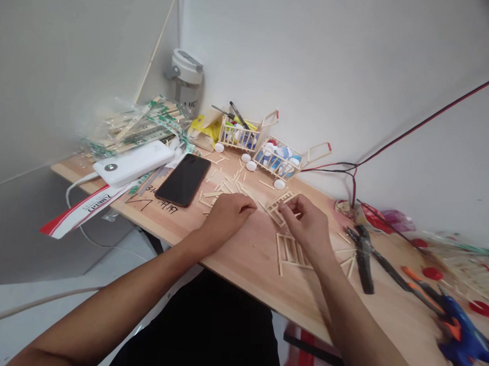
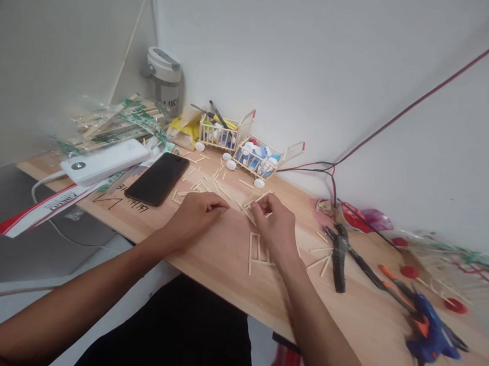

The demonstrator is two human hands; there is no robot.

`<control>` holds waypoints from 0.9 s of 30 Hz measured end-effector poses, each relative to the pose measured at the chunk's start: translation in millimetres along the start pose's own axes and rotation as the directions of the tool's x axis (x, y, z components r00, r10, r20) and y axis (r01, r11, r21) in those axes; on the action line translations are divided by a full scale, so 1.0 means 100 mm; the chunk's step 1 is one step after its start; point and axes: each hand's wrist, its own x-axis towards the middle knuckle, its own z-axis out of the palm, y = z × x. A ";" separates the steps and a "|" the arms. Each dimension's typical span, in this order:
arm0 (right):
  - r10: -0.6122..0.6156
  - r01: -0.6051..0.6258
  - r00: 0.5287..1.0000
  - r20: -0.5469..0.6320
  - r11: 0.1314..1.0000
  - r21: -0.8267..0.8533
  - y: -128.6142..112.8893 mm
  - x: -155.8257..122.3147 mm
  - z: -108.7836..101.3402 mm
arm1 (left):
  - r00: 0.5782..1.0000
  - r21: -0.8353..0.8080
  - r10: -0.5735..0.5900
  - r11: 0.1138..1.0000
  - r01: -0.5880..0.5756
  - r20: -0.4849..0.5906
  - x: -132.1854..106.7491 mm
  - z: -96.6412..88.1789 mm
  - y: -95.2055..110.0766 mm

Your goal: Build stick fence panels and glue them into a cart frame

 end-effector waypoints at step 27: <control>0.215 -0.168 0.970 -0.111 0.928 0.331 0.43 -0.77 -0.74 | 0.849 -0.210 0.254 0.962 -0.173 0.463 0.13 0.69 0.64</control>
